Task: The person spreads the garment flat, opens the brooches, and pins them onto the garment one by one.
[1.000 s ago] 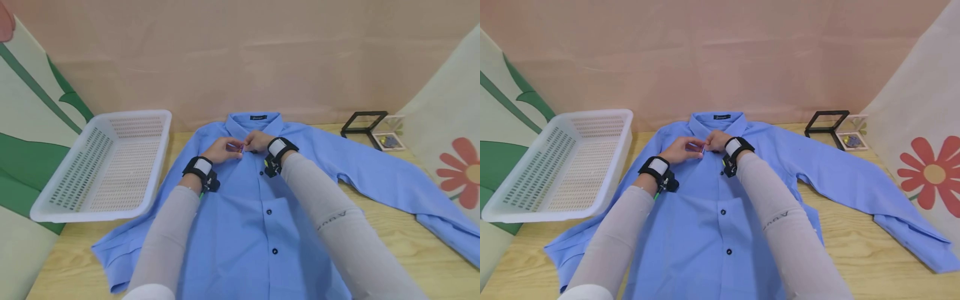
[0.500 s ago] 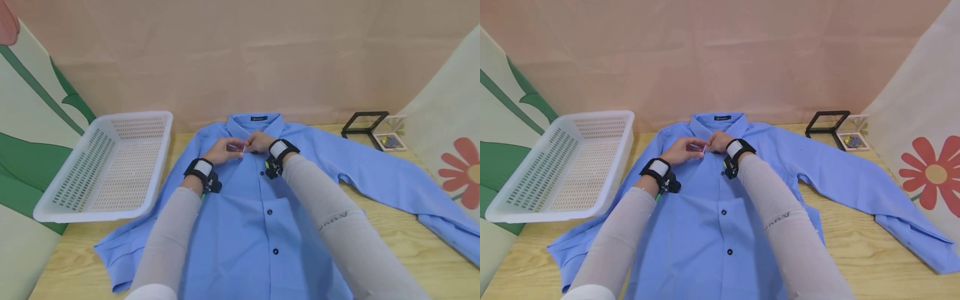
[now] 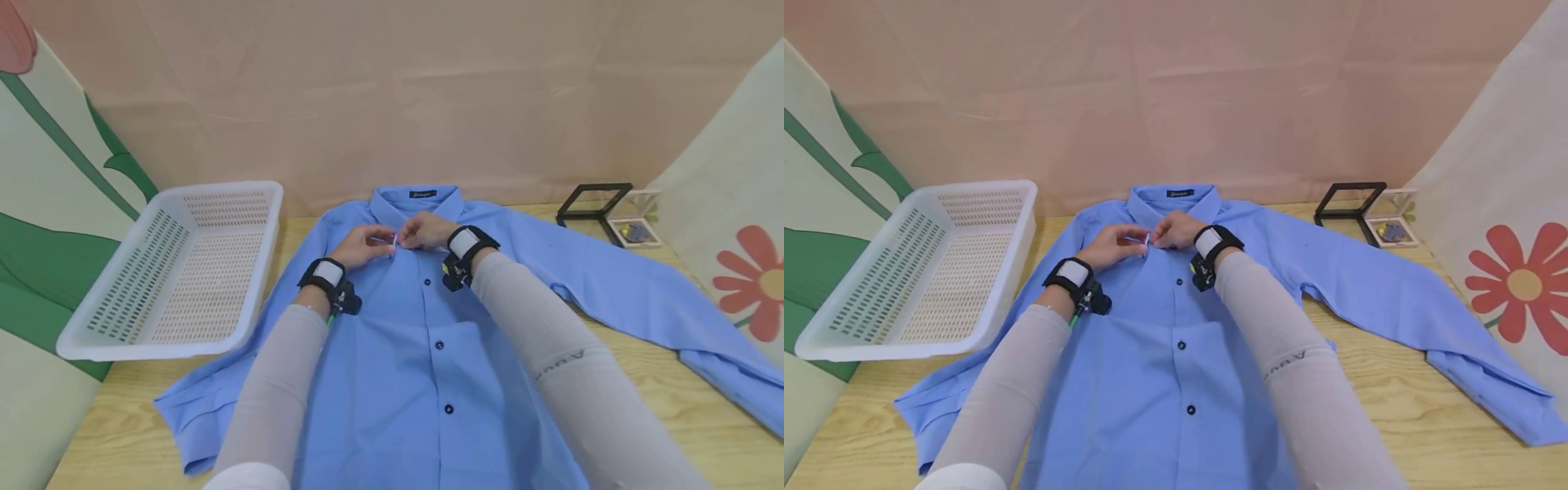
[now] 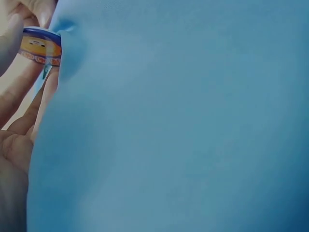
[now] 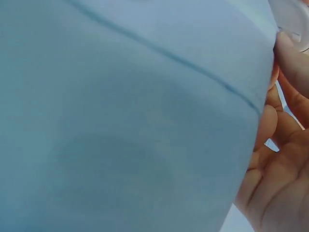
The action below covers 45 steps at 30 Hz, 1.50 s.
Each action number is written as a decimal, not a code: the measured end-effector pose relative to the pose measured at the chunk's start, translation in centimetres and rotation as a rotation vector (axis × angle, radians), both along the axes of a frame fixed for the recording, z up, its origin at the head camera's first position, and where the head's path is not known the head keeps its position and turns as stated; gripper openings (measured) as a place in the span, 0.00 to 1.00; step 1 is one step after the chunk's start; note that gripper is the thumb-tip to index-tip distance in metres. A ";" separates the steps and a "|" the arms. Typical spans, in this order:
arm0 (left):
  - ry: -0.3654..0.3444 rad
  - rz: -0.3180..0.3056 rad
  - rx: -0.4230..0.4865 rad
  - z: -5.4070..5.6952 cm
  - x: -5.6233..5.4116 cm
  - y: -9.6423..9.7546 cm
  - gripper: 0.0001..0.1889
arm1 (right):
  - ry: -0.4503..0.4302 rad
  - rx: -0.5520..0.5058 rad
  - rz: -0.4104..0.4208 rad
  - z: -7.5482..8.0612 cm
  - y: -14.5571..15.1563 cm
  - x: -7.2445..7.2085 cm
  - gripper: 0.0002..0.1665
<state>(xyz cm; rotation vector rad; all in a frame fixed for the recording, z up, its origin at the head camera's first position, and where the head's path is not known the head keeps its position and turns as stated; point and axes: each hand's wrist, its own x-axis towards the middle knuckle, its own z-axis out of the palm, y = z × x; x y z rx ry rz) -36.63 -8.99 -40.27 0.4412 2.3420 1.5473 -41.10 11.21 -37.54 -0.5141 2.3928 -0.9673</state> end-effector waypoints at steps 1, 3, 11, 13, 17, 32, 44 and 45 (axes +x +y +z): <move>0.000 0.003 0.008 0.0 0.0 -0.1 0.23 | 0.017 0.001 0.018 -0.1 0.0 -0.1 0.08; 0.002 0.011 0.023 0.0 0.0 -0.1 0.23 | 0.060 -0.002 0.059 -0.3 0.1 -0.4 0.08; -0.035 0.025 0.027 -0.3 -0.2 -0.1 0.24 | 0.216 -0.021 0.162 -1.9 1.0 -1.3 0.08; -0.047 0.019 0.030 -0.3 -0.3 0.0 0.24 | 0.226 -0.030 0.155 -2.0 1.1 -1.2 0.09; -0.046 0.015 0.049 -0.1 -0.2 0.0 0.23 | 0.246 -0.031 0.143 -2.0 0.9 -0.9 0.12; -0.059 0.030 0.119 -0.1 0.1 0.3 0.22 | 0.302 -0.084 0.107 -2.2 0.1 0.7 0.15; -0.037 0.023 0.119 0.0 0.3 0.1 0.22 | 0.294 -0.027 0.081 -1.9 -0.3 0.8 0.18; -0.041 0.021 0.116 0.1 0.4 0.1 0.22 | 0.292 -0.017 0.083 -1.8 -0.4 0.8 0.19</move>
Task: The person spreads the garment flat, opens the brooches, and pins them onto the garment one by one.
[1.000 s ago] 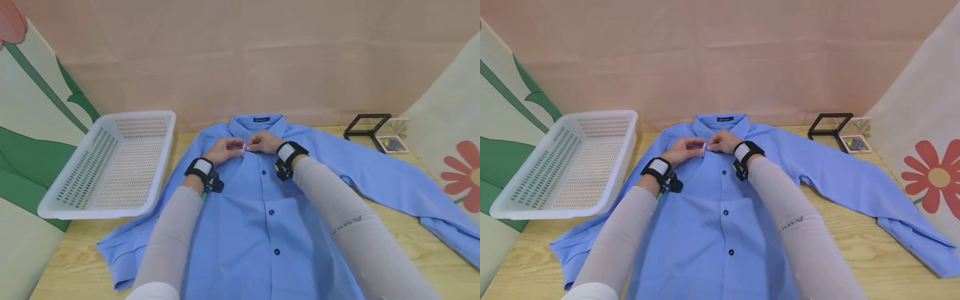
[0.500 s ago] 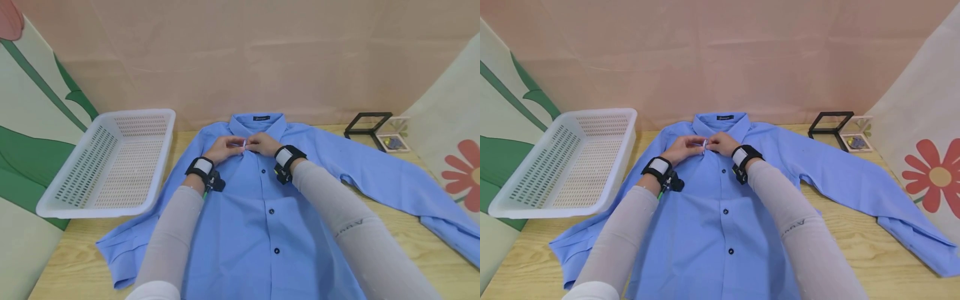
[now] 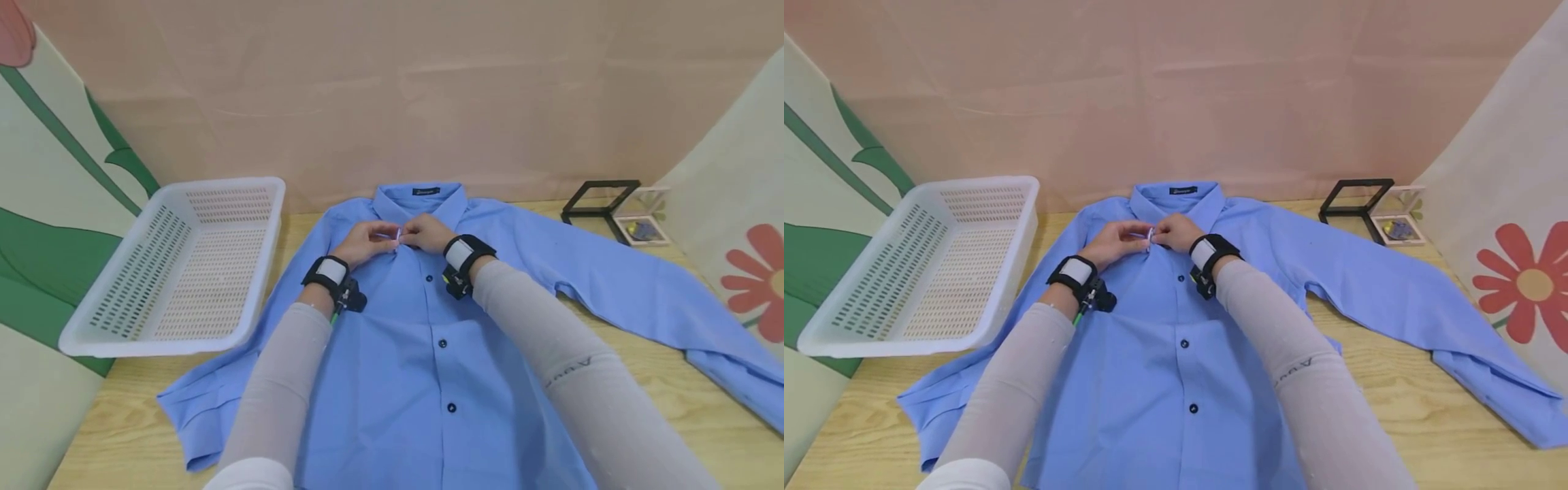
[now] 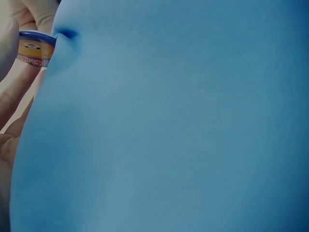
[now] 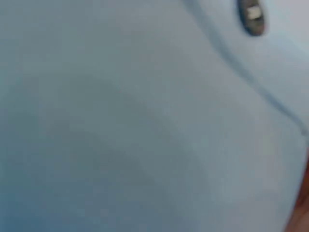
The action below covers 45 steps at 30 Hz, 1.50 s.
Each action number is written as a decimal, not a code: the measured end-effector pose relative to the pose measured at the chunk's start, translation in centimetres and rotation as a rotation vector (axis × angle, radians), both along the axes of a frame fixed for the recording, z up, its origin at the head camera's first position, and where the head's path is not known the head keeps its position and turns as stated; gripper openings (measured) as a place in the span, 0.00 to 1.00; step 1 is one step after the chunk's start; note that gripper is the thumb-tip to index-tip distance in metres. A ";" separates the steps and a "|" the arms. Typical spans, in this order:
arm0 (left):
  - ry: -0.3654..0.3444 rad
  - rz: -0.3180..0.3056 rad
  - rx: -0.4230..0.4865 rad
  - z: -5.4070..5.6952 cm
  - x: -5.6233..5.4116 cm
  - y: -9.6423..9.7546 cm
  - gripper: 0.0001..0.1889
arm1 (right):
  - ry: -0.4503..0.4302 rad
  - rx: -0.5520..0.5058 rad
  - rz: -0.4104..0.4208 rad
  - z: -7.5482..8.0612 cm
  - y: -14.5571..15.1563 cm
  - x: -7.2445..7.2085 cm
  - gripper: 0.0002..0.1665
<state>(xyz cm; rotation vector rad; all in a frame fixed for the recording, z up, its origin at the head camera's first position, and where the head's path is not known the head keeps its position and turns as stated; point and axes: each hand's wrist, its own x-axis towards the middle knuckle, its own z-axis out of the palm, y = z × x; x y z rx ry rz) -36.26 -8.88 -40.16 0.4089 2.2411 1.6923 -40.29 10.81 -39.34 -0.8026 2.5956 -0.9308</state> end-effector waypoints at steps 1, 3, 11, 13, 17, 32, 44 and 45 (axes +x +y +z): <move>0.000 0.001 -0.005 0.1 0.1 0.0 0.22 | -0.004 0.007 0.002 0.2 -0.1 0.0 0.19; 0.000 0.005 0.000 0.7 0.5 0.1 0.22 | -0.016 0.022 0.004 0.4 -0.2 0.0 0.19; 0.022 0.009 -0.024 1.4 1.3 0.2 0.22 | -0.062 0.023 -0.001 0.3 0.1 -0.1 0.19; 0.047 0.005 -0.076 0.8 0.8 0.3 0.23 | -0.058 0.018 0.015 0.3 0.4 -0.2 0.18; 0.133 -0.014 -0.212 -0.1 -0.4 0.6 0.25 | 0.008 0.089 0.007 0.2 1.4 -0.8 0.11; 0.398 -0.119 -0.610 -0.5 -1.3 2.3 0.26 | -0.050 0.675 -0.076 4.2 1.9 4.0 0.33; 0.360 -0.095 -0.764 0.3 -0.8 2.7 0.25 | 0.029 0.720 -0.092 3.2 2.5 3.7 0.40; 0.367 -0.096 -0.769 0.2 -0.8 2.7 0.26 | 0.031 0.719 -0.092 3.1 2.5 3.5 0.40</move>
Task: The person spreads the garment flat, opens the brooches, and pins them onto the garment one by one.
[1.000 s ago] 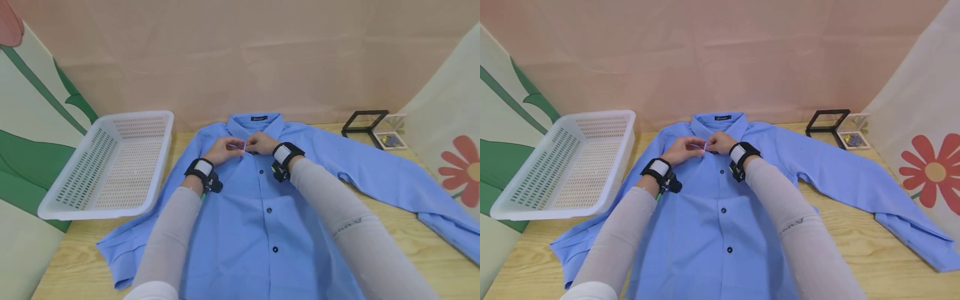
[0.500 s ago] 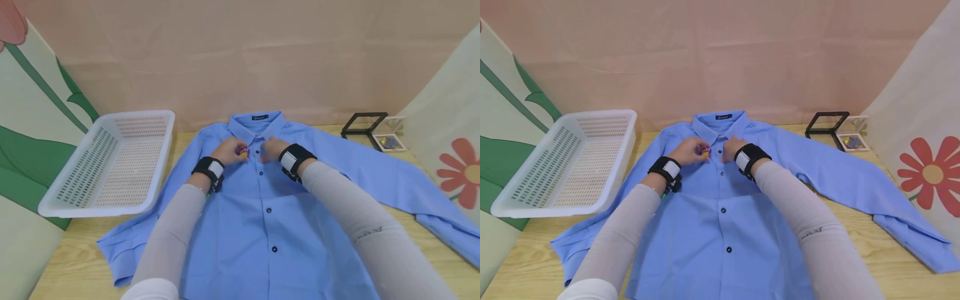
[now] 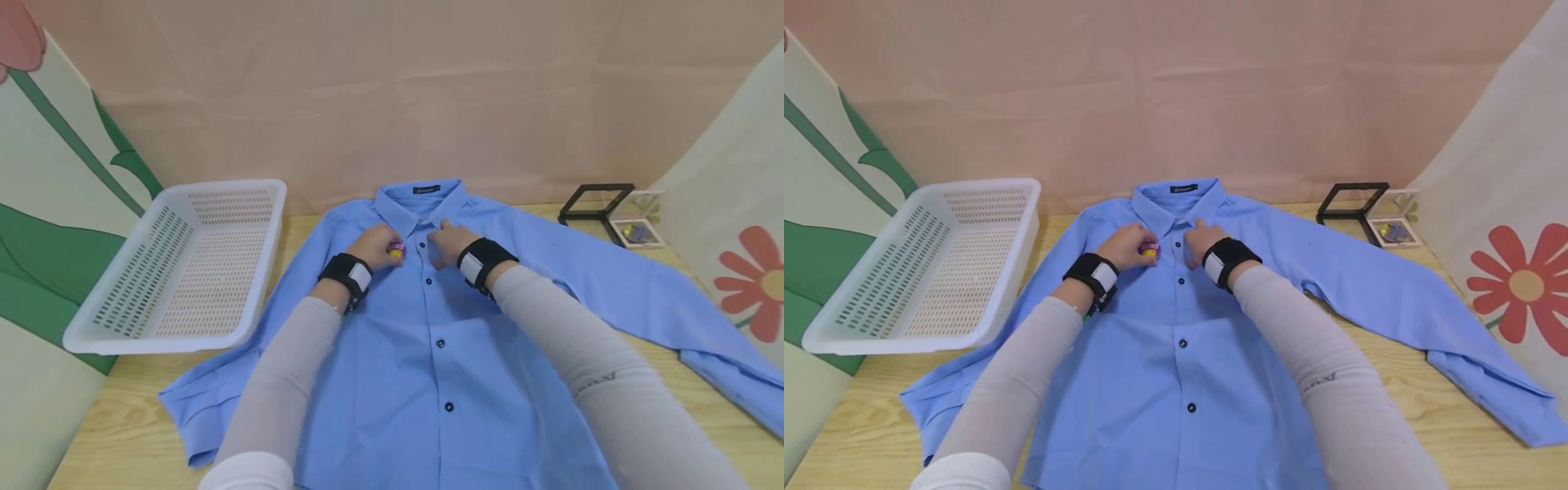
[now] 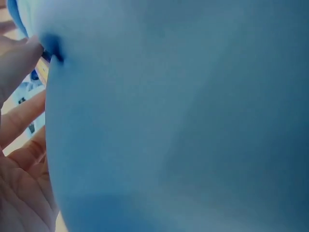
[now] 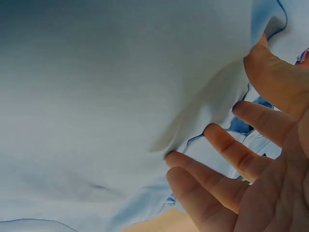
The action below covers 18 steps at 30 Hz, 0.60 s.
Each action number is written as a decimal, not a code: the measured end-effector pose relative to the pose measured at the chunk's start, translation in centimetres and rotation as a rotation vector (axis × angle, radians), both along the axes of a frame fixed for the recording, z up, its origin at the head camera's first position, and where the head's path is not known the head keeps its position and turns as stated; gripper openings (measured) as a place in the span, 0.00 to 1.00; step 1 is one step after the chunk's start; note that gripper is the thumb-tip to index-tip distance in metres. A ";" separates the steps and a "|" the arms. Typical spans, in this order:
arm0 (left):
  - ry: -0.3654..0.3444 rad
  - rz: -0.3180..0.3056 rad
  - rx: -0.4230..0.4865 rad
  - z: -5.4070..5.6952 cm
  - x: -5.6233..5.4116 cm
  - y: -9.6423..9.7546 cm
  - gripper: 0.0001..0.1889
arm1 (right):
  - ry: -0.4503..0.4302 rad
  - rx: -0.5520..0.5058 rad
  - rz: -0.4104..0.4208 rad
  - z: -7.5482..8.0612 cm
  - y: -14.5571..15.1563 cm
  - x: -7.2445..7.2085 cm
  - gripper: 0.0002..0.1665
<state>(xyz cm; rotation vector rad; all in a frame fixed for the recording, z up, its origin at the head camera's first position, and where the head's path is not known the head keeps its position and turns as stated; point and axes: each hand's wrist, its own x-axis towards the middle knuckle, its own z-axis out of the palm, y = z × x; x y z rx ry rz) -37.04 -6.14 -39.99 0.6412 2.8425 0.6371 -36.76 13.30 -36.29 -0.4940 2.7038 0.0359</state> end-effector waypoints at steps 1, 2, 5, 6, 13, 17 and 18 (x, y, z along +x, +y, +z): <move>0.003 0.000 -0.001 0.0 0.0 0.0 0.26 | 0.004 -0.003 0.006 -0.2 0.1 -0.2 0.40; 0.003 0.000 -0.001 0.0 -0.1 0.0 0.26 | 0.005 -0.007 0.010 -0.4 0.2 -0.4 0.39; -0.025 0.006 -0.015 -0.2 -0.3 -0.3 0.32 | 0.014 -0.058 0.041 -1.6 1.2 -1.4 0.37; -0.045 0.008 -0.026 -0.2 -0.3 -0.5 0.35 | 0.021 -0.082 0.055 -1.9 1.6 -1.7 0.34; -0.164 -0.010 -0.184 0.3 0.0 -2.2 0.47 | 0.019 -0.083 -0.026 -2.1 4.9 -1.8 0.38; -0.209 -0.007 -0.228 0.3 0.2 -3.0 0.47 | -0.129 -0.039 -0.105 -1.5 5.9 -1.1 0.51; -0.219 -0.002 -0.226 0.4 0.2 -3.2 0.47 | -0.153 -0.037 -0.110 -1.4 6.0 -1.0 0.53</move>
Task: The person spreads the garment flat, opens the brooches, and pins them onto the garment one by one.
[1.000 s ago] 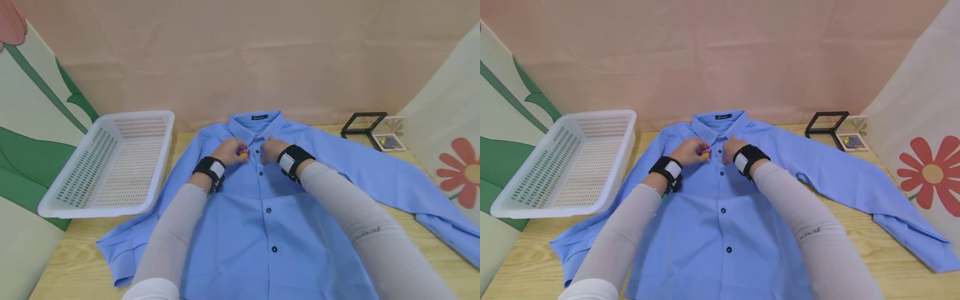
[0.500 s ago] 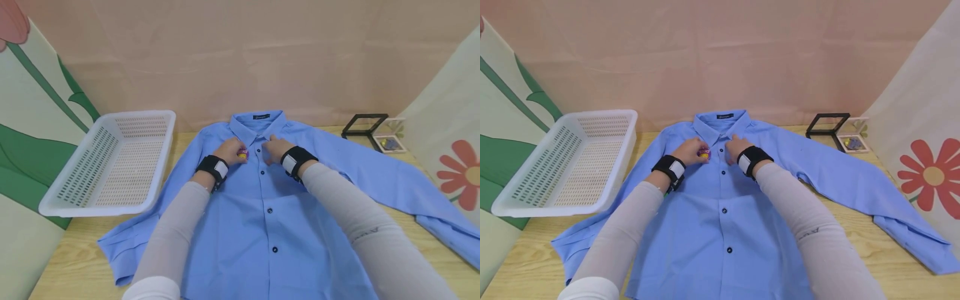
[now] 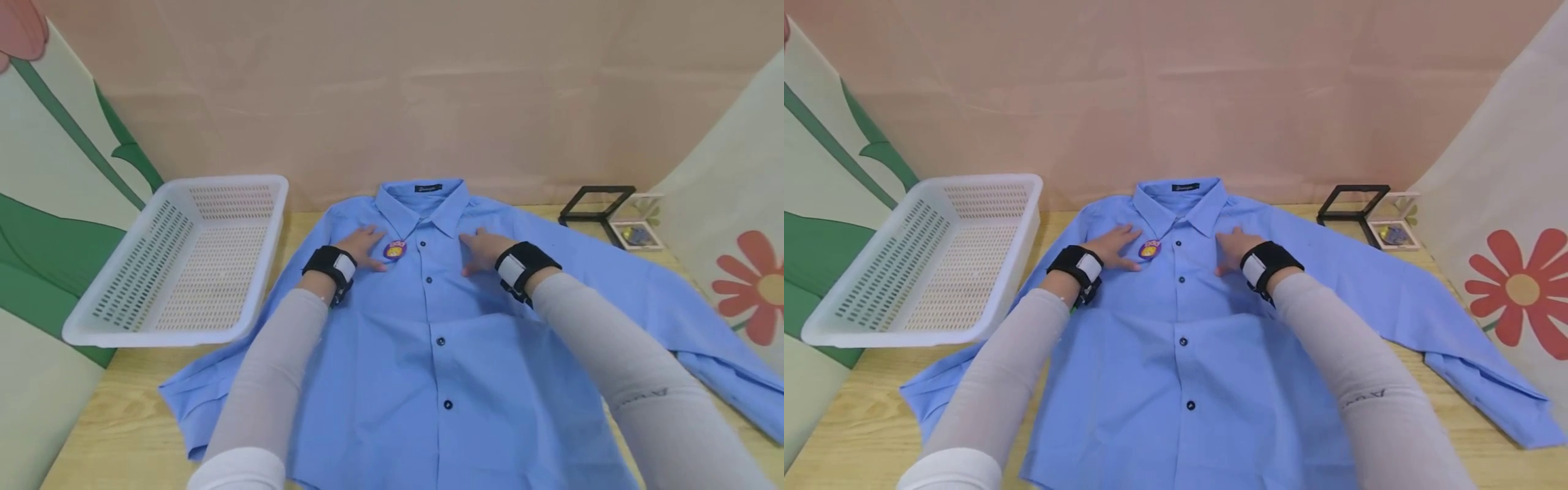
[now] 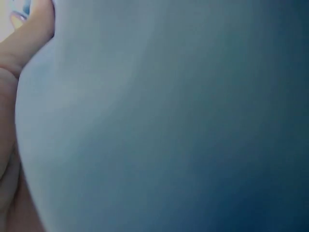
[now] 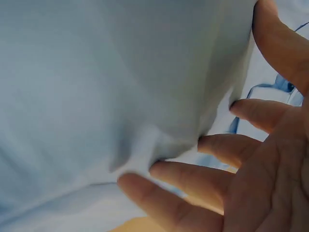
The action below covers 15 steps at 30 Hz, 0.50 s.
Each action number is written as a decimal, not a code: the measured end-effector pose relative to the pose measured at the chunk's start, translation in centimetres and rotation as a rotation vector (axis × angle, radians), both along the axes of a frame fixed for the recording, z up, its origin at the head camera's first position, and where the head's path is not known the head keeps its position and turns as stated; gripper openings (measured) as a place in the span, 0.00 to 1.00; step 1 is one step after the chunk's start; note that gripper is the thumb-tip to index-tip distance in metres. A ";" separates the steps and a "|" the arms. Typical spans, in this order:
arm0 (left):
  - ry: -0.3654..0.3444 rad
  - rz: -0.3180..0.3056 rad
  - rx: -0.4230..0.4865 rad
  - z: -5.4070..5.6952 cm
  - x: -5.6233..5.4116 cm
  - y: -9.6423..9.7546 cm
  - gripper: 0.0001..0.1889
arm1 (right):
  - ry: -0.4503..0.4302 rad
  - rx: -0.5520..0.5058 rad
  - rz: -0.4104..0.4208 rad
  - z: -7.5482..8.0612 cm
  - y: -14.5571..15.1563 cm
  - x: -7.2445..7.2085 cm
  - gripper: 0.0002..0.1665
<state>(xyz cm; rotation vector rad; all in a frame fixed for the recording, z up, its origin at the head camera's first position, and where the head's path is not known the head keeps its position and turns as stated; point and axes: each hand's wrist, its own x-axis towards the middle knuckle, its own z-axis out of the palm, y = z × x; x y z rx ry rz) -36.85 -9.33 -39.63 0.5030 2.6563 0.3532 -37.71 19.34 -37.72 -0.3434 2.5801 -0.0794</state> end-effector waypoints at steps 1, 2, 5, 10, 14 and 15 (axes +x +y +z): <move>-0.012 0.008 -0.002 0.1 0.0 -0.2 0.48 | -0.010 -0.005 -0.005 0.1 0.2 0.1 0.54; -0.025 0.020 -0.003 0.1 0.0 -0.3 0.49 | -0.012 -0.015 -0.009 0.1 0.3 0.2 0.54; -0.057 0.041 -0.035 0.1 -0.1 -0.7 0.52 | -0.004 -0.034 -0.008 0.1 0.5 0.3 0.53; -0.090 0.085 -0.055 -0.5 -0.5 -1.2 0.58 | -0.013 -0.023 -0.017 0.0 0.8 0.2 0.54; -0.067 0.112 -0.080 -1.6 -1.0 -1.6 0.62 | -0.024 -0.026 -0.030 0.2 0.8 -0.1 0.55; -0.062 0.119 -0.084 -1.9 -1.2 -1.7 0.62 | -0.025 -0.031 -0.035 0.2 0.8 -0.1 0.55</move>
